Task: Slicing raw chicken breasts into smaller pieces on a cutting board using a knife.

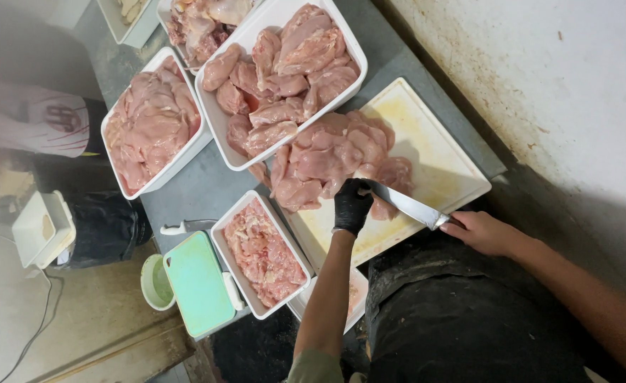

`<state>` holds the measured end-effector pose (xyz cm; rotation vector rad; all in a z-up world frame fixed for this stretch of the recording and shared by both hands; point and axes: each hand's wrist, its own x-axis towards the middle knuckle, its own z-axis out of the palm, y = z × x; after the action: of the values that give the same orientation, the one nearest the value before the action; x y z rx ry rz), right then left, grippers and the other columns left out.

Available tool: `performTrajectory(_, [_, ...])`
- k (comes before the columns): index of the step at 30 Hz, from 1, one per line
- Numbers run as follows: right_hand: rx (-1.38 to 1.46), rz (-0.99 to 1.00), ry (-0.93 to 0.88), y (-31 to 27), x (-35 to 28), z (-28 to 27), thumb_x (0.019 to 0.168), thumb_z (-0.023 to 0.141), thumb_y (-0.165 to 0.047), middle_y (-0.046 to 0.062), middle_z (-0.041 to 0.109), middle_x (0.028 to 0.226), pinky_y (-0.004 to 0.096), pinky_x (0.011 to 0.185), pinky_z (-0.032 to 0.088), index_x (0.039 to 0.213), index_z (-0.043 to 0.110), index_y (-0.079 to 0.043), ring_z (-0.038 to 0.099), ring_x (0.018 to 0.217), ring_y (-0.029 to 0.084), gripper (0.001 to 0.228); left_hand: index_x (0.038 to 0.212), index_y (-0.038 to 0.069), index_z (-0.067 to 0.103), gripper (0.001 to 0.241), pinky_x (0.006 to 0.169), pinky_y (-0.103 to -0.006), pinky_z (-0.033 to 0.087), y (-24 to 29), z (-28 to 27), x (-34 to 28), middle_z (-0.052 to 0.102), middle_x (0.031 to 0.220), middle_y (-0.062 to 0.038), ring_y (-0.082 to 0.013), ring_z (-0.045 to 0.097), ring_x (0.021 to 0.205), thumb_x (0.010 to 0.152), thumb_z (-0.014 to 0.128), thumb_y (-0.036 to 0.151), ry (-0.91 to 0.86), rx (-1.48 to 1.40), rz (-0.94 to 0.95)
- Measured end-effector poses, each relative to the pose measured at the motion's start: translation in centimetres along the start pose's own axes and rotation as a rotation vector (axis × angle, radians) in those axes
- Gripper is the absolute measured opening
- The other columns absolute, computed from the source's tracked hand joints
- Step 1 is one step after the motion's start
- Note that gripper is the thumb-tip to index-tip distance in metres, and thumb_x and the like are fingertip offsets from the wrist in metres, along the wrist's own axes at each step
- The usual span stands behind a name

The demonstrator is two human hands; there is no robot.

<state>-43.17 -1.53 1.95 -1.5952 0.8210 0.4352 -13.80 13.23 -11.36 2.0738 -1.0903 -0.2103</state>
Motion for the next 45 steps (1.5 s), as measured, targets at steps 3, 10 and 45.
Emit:
performTrajectory(3, [-0.112, -0.049, -0.039, 0.2, 3.7, 1.7, 0.107, 0.048, -0.047, 0.011, 0.062, 0.064, 0.034, 0.059, 0.047, 0.082, 0.058, -0.007, 0.058, 0.058, 0.024, 0.048, 0.088, 0.019, 0.071, 0.022, 0.08, -0.0346, 0.063, -0.1, -1.5, -0.5, 0.071, 0.084, -0.003, -0.024, 0.074, 0.086, 0.069, 0.073, 0.007, -0.003, 0.071, 0.13])
performTrajectory(10, [-0.27, -0.144, -0.149, -6.5, 5.4, 4.7, 0.111, 0.045, -0.044, -0.001, 0.05, 0.055, 0.029, 0.05, 0.041, 0.078, 0.051, -0.016, 0.041, 0.045, 0.013, 0.044, 0.086, 0.02, 0.071, 0.019, 0.076, -0.0338, 0.063, 2.1, -6.6, -1.1, 0.07, 0.083, 0.0, -0.0234, 0.072, 0.084, 0.074, 0.074, 0.005, -0.013, -0.089, -0.038])
performTrajectory(45, [-0.128, 0.125, 0.353, 9.7, -1.4, 2.3, 0.114, 0.053, -0.046, 0.008, 0.056, 0.076, 0.041, 0.064, 0.036, 0.09, 0.053, -0.007, 0.054, 0.069, 0.023, 0.046, 0.138, 0.028, 0.059, 0.06, 0.085, -0.0463, 0.055, 2.3, 6.8, -1.2, 0.077, 0.123, -0.015, -0.0441, 0.072, 0.11, 0.085, 0.064, 0.056, -0.404, -0.049, -0.408])
